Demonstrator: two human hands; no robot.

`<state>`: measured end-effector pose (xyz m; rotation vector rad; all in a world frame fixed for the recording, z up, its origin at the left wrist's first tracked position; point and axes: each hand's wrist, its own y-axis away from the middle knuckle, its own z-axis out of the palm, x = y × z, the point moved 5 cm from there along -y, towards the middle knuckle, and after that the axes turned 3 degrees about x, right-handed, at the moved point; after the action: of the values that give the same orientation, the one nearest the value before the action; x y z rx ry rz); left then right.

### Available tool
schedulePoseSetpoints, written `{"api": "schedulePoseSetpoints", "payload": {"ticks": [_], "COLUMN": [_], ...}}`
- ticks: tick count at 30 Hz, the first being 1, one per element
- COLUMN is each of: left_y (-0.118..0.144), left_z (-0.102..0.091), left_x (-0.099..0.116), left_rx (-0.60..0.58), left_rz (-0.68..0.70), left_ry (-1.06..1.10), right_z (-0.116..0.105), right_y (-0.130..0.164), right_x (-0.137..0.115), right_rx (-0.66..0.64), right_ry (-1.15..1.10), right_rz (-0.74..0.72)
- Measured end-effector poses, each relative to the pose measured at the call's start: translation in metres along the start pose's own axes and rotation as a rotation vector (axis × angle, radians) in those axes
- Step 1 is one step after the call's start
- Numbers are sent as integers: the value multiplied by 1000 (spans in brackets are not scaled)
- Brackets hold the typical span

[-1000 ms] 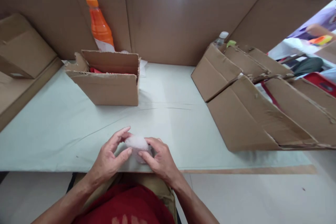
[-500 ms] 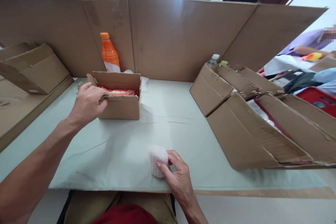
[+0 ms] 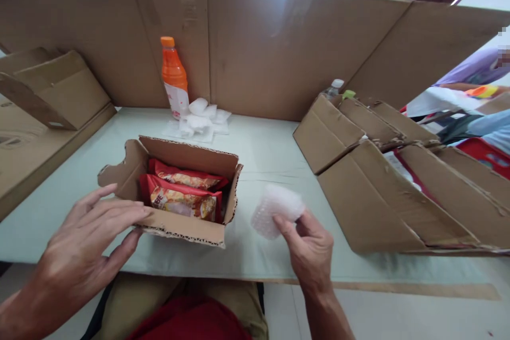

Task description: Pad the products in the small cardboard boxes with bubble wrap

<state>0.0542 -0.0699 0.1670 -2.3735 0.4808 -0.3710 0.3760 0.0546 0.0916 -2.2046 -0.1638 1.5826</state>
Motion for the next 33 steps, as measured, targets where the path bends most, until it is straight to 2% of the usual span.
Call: {"api": "schedulePoseSetpoints", "payload": {"ticks": [2,4,7,9,12,15,18,21,26,30,31,33], "left_y": [7,12,15,15,14,13,13,12,9,4,3,4], "left_z": [-3,-2,0,1,2,2,2,2,3,3,2,-2], "left_x": [-3,-5,-6,-6,-7,-7,-7,-8,-10,-9,-8,-6], "left_rx": [20,30,59,83,104,127,140,135,137,158,170,218], "left_rz": [-21,-27,-32,-37,-44,-50,-54,-55,-50,-40,-40,-58], "left_ry": [6,29,70,85,91,96,107,115,107,92,86,72], "right_z": [-7,-8,7,33,92,146,179,189,179,181,180,171], "right_y": [-12,-23,-37,-41,-36,-24,-13,-6,-4,-3,-4,-15], "right_x": [-16,-45,-104,-145,-180,-172,-151,-142,-139,-134,-135,-144], "right_rx": [80,117,34,-167,-649,-1055,-1246,-1299,-1367,-1428,-1420,-1224], "right_ry": [-73,-160,-173,-53,245,618,911,952,938,934,901,770], "right_rz": [-38,-130,-327,-482,-672,-764,-795,-806,-796,-782,-782,-771]}}
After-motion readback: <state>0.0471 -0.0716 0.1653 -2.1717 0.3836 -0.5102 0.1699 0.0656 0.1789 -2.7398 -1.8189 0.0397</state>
